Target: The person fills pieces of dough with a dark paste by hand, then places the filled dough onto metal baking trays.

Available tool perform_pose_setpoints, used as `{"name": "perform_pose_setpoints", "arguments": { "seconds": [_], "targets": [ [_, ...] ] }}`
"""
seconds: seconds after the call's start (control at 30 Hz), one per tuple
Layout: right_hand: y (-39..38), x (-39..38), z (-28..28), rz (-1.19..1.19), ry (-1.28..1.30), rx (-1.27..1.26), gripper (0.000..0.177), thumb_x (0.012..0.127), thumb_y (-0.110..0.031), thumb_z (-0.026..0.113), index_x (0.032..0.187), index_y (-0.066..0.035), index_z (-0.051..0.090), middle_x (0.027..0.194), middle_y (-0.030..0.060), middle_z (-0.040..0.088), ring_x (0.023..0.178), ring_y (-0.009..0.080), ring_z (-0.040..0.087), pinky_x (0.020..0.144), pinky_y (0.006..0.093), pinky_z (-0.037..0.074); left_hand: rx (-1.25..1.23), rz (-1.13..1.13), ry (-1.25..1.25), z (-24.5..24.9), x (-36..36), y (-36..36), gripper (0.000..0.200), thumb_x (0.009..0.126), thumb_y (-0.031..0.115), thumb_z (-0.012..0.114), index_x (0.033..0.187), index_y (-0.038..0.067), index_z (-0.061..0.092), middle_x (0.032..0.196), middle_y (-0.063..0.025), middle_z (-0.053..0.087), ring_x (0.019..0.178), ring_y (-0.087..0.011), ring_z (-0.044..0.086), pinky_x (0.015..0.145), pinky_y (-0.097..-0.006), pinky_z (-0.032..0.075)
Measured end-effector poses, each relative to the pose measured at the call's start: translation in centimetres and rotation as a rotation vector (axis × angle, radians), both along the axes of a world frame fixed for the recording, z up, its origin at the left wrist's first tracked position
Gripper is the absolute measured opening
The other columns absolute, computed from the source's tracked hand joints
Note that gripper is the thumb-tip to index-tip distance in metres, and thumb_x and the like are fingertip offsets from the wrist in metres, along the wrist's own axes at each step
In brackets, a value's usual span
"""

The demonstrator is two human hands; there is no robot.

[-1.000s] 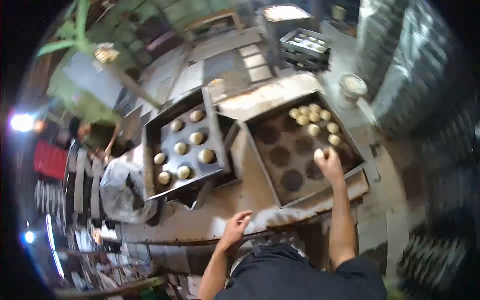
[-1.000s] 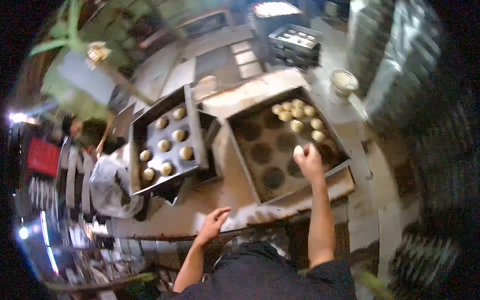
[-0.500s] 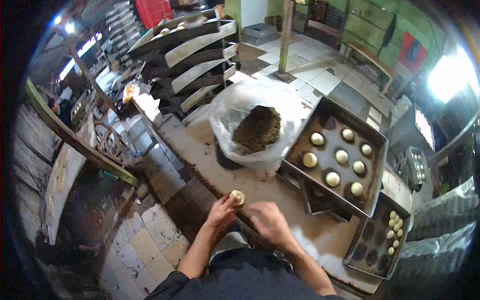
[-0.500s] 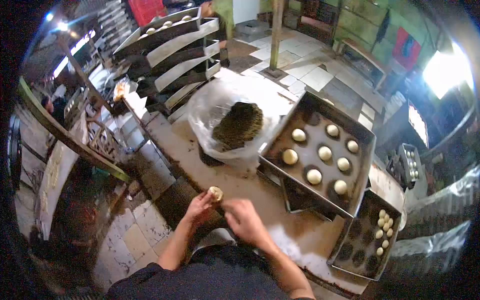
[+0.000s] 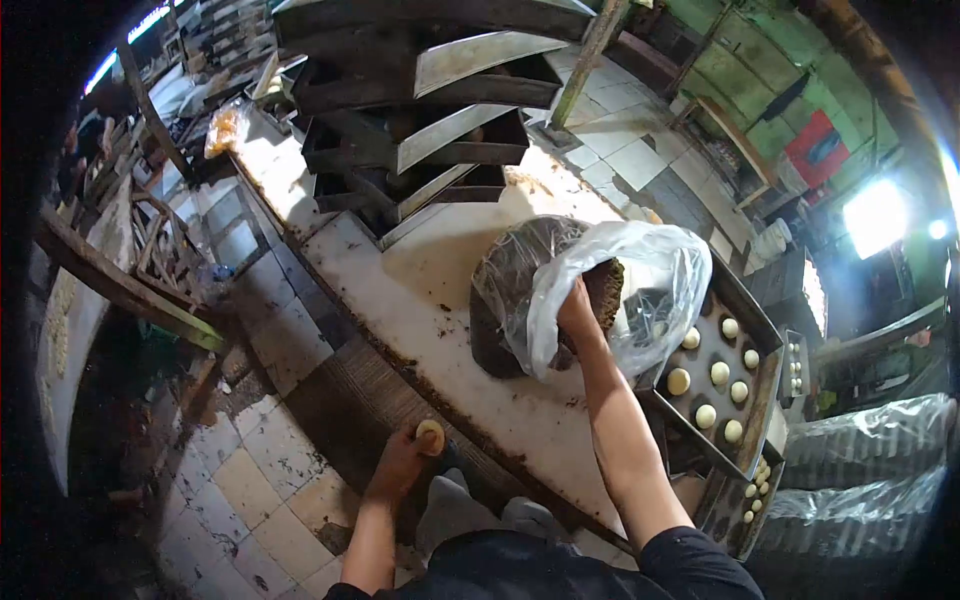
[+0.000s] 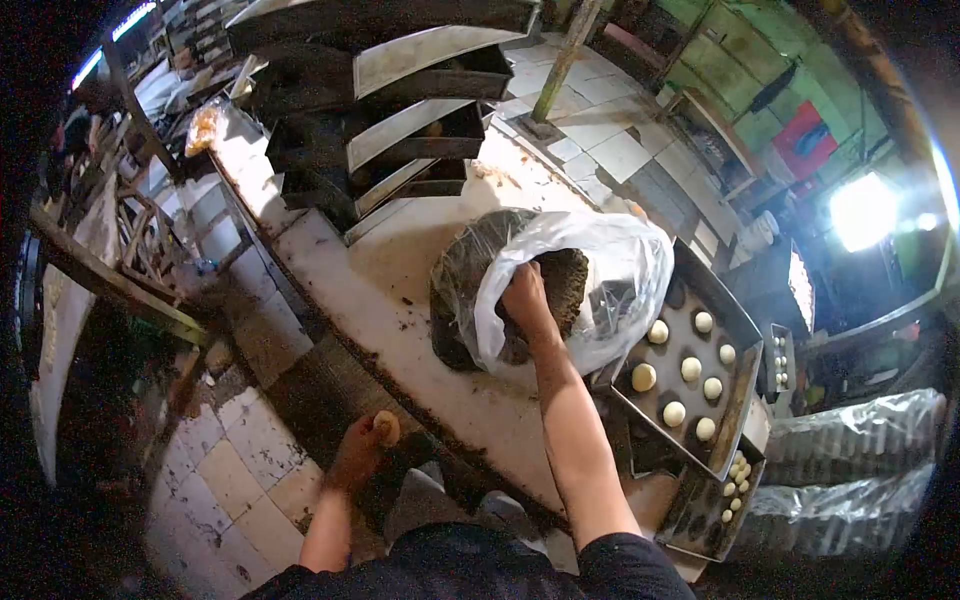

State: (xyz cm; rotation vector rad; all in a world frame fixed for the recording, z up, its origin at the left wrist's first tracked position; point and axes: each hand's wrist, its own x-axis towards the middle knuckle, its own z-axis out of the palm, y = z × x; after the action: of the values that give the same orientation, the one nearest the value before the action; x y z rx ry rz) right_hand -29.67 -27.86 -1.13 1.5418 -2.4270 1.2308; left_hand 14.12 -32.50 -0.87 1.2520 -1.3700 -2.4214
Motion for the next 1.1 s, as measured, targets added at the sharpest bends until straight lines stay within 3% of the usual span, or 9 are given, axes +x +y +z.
{"name": "perform_pose_setpoints", "arguments": {
  "seconds": [0.13,0.23,0.5,0.6,0.67,0.73,0.93,1.03,1.1],
  "targets": [
    [1.7,0.6,0.5,0.074,-0.097,0.153,0.023,0.083,-0.005,0.064,0.103,0.003,0.072,0.109,0.0294,0.069,0.104,0.05,0.061,0.09,0.0565,0.05,0.228,-0.064,0.069,-2.9,-0.4,0.5,0.047,0.101,0.029,0.072,0.134,0.0,0.058,0.122,-0.0098,0.067,0.11,-0.0195,0.065,0.097,-0.0332,0.054],
    [2.1,5.7,7.7,-0.02,-0.008,0.22,0.019,0.082,-0.004,0.065,0.098,0.002,0.073,0.097,0.0291,0.071,0.097,0.0492,0.064,0.089,0.0532,0.051,0.199,-0.232,0.086,-1.6,-4.8,0.6,0.047,0.1,0.03,0.073,0.135,0.001,0.058,0.121,-0.0091,0.067,0.11,-0.0178,0.066,0.097,-0.0324,0.054],
    [9.0,8.4,14.8,-0.086,-0.203,0.324,0.028,0.086,-0.015,0.072,0.11,-0.001,0.076,0.104,0.0235,0.074,0.106,0.0399,0.067,0.096,0.0438,0.053,0.212,-0.174,0.379,2.7,-11.7,6.7,0.032,0.102,0.014,0.069,0.128,-0.002,0.06,0.116,-0.008,0.068,0.108,-0.0177,0.068,0.098,-0.0325,0.057],
    [16.0,10.6,15.7,-0.066,-0.684,0.038,0.028,0.099,-0.015,0.068,0.12,0.003,0.073,0.113,0.0131,0.077,0.098,0.0232,0.074,0.088,0.0342,0.058,0.209,-0.097,0.351,4.6,-12.3,11.5,0.032,0.1,0.01,0.07,0.126,-0.004,0.06,0.115,-0.0087,0.068,0.105,-0.018,0.069,0.098,-0.0334,0.058],
    [20.2,14.9,13.7,-0.075,-1.299,-0.437,0.029,0.104,-0.013,0.065,0.126,0.004,0.07,0.114,0.0107,0.076,0.098,0.0188,0.073,0.086,0.033,0.06,0.155,-0.055,0.379,5.1,-13.6,15.9,0.027,0.101,0.012,0.068,0.123,-0.004,0.062,0.111,-0.007,0.069,0.103,-0.0163,0.069,0.096,-0.0326,0.058],
    [24.1,19.0,12.5,-0.055,-1.461,-0.634,0.026,0.103,-0.007,0.065,0.126,0.005,0.07,0.111,0.0121,0.076,0.092,0.0166,0.073,0.08,0.0309,0.061,0.137,0.008,0.401,3.6,-14.9,21.4,0.025,0.104,0.013,0.065,0.122,-0.004,0.064,0.11,-0.0062,0.069,0.103,-0.0156,0.069,0.094,-0.0326,0.059],
    [41.1,22.4,13.7,-0.148,-0.833,-0.406,0.013,0.097,-0.001,0.071,0.108,0.004,0.076,0.098,0.0089,0.077,0.083,0.0122,0.069,0.075,0.027,0.057,0.209,-0.057,0.447,8.3,-12.6,35.3,0.035,0.111,0.026,0.052,0.13,-0.003,0.061,0.112,-0.0067,0.068,0.103,-0.0172,0.069,0.097,-0.0383,0.058],
    [49.5,24.2,15.4,-0.187,-0.127,-0.244,0.016,0.084,0.004,0.077,0.1,0.002,0.077,0.096,0.0153,0.073,0.089,0.0273,0.07,0.078,0.0351,0.057,0.397,-0.078,0.544,8.5,-11.7,42.1,0.042,0.114,0.032,0.043,0.135,-0.001,0.056,0.121,-0.0106,0.066,0.108,-0.0205,0.068,0.1,-0.0409,0.057],
    [54.2,25.7,15.6,-0.252,-0.026,-0.181,0.018,0.083,-0.001,0.079,0.101,0.0,0.078,0.098,0.0141,0.074,0.099,0.0308,0.067,0.085,0.0399,0.055,0.416,-0.19,0.593,10.2,-12.0,45.7,0.044,0.115,0.034,0.038,0.134,-0.001,0.057,0.122,-0.0106,0.066,0.11,-0.0211,0.068,0.101,-0.041,0.056]
  ]
}}
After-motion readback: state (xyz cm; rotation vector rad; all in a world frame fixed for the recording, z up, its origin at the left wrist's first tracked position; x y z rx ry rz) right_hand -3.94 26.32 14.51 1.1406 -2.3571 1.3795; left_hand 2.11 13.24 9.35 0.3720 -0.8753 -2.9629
